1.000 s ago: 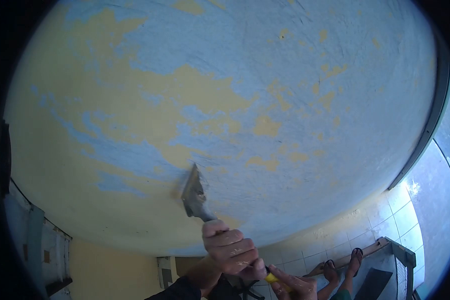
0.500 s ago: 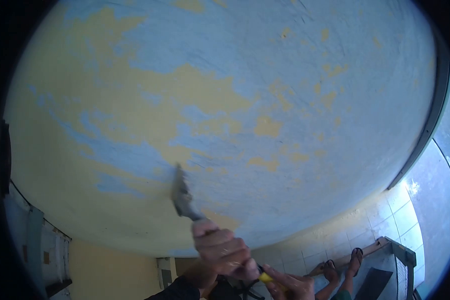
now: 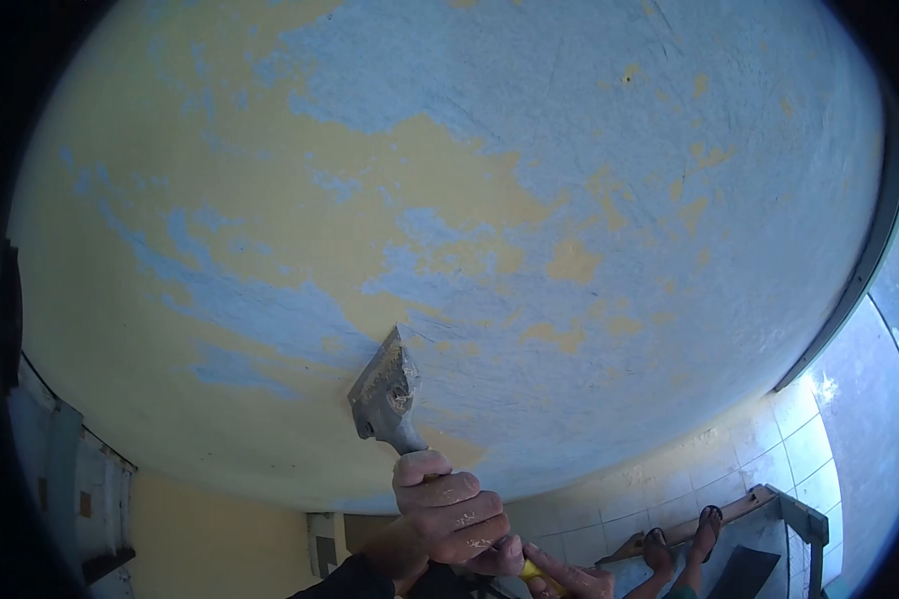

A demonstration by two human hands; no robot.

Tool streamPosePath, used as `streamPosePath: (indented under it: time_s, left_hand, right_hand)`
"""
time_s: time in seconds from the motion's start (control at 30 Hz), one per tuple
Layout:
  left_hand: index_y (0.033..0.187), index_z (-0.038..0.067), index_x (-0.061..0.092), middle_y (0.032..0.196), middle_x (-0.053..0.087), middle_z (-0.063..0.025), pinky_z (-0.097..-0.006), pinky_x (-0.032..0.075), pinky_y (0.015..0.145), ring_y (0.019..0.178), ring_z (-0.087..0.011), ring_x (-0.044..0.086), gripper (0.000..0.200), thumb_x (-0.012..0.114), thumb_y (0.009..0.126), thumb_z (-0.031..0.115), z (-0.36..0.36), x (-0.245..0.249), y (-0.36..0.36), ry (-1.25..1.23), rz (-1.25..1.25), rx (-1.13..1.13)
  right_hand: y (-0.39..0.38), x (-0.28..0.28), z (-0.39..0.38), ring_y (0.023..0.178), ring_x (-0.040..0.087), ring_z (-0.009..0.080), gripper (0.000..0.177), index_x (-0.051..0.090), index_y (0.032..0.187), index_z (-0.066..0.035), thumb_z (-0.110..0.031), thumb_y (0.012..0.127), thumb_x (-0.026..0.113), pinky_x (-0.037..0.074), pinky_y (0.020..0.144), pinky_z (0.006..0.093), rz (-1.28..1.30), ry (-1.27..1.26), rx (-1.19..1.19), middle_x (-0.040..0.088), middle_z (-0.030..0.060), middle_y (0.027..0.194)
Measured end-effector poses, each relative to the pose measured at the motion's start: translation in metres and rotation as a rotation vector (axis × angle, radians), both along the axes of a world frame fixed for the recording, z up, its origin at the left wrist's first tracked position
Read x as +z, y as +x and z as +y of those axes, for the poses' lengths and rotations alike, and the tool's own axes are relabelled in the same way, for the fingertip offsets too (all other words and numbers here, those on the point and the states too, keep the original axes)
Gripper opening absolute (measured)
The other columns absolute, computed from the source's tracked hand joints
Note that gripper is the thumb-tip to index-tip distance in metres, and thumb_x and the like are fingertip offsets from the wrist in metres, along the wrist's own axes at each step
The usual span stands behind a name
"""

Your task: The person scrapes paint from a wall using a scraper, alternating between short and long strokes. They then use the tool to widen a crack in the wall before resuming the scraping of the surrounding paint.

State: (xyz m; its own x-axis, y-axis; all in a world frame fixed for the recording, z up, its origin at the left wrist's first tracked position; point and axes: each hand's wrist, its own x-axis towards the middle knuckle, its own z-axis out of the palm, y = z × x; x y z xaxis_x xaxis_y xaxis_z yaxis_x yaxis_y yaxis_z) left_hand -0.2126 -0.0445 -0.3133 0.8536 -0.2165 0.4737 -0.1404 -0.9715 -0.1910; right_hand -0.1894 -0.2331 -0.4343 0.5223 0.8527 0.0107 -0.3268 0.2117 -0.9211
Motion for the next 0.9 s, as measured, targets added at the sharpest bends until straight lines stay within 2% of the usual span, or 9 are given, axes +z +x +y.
streamPosePath:
  time_s: [0.13,0.2,0.3,0.43,0.5,0.6,0.73,0.8,0.9]
  left_hand:
    - [0.053,0.019,0.045,0.055,0.045,0.0058,-0.0298,0.032,0.071,0.052,-0.0097,0.043,0.030,0.057,0.079,0.030,0.001,0.000,-0.002,-0.009,0.033,0.001]
    - [0.053,0.019,0.044,0.054,0.044,0.0057,-0.0301,0.032,0.070,0.050,-0.0099,0.042,0.031,0.057,0.079,0.029,0.003,0.008,-0.002,0.009,0.007,0.006]
    - [0.053,0.019,0.044,0.053,0.043,0.0056,-0.0303,0.032,0.069,0.049,-0.0102,0.040,0.031,0.057,0.079,0.029,0.000,0.002,0.000,-0.006,0.000,-0.021]
    - [0.053,0.019,0.045,0.053,0.043,0.0057,-0.0302,0.031,0.068,0.048,-0.0101,0.040,0.030,0.057,0.080,0.028,0.000,0.016,-0.002,0.009,0.054,-0.001]
    - [0.053,0.019,0.045,0.053,0.043,0.0058,-0.0302,0.031,0.068,0.048,-0.0101,0.040,0.030,0.057,0.079,0.028,-0.001,0.029,-0.001,0.024,0.025,0.043]
    - [0.054,0.019,0.045,0.054,0.043,0.0059,-0.0304,0.030,0.067,0.050,-0.0094,0.042,0.029,0.057,0.079,0.028,0.001,0.008,-0.001,0.010,0.001,-0.024]
    - [0.054,0.018,0.046,0.055,0.045,0.0061,-0.0304,0.031,0.068,0.053,-0.0088,0.044,0.028,0.057,0.078,0.028,0.000,0.013,0.000,-0.006,-0.020,-0.016]
    - [0.054,0.018,0.047,0.056,0.046,0.0059,-0.0303,0.031,0.068,0.054,-0.0087,0.046,0.028,0.057,0.078,0.028,-0.001,0.014,-0.001,-0.021,0.015,-0.016]
    - [0.054,0.018,0.047,0.055,0.045,0.0056,-0.0302,0.032,0.069,0.052,-0.0096,0.044,0.028,0.057,0.078,0.028,0.003,0.000,0.003,-0.040,0.007,-0.075]
  right_hand:
    - [-0.003,0.004,0.008,0.075,0.056,0.0109,0.050,0.059,0.130,0.006,-0.034,0.100,0.059,0.047,0.067,0.0263,-0.078,0.056,-0.145,0.066,0.0091,0.091]
    - [-0.001,0.003,0.007,0.075,0.056,0.0106,0.049,0.059,0.131,0.005,-0.033,0.100,0.058,0.048,0.066,0.0268,-0.007,-0.069,0.056,0.067,0.0084,0.090]
    - [0.000,0.010,-0.001,0.073,0.056,0.0113,0.047,0.059,0.132,0.003,-0.031,0.100,0.059,0.048,0.065,0.0270,0.002,0.001,-0.040,0.066,0.0070,0.086]
    - [0.006,0.020,0.008,0.069,0.053,0.0101,0.045,0.059,0.133,0.002,-0.028,0.100,0.059,0.046,0.061,0.0254,-0.078,-0.036,-0.021,0.064,0.0032,0.080]
    - [0.008,0.026,0.012,0.066,0.050,0.0078,0.043,0.059,0.133,0.003,-0.026,0.100,0.059,0.043,0.059,0.0234,-0.095,0.129,-0.089,0.060,0.0005,0.076]
    - [0.006,0.022,0.000,0.065,0.047,0.0064,0.042,0.059,0.132,0.003,-0.025,0.101,0.058,0.041,0.058,0.0224,-0.048,0.067,-0.098,0.056,-0.0006,0.073]
    - [0.002,0.020,0.001,0.064,0.047,0.0064,0.041,0.060,0.131,0.003,-0.025,0.101,0.058,0.041,0.058,0.0224,-0.062,0.033,-0.066,0.055,-0.0005,0.072]
    - [-0.002,0.021,0.000,0.064,0.046,0.0065,0.042,0.061,0.130,0.003,-0.026,0.101,0.058,0.040,0.057,0.0226,-0.105,-0.010,-0.125,0.054,-0.0010,0.071]
    - [-0.005,0.016,0.003,0.064,0.047,0.0066,0.043,0.061,0.129,0.003,-0.029,0.101,0.057,0.040,0.057,0.0228,-0.038,0.051,-0.162,0.054,-0.0011,0.071]
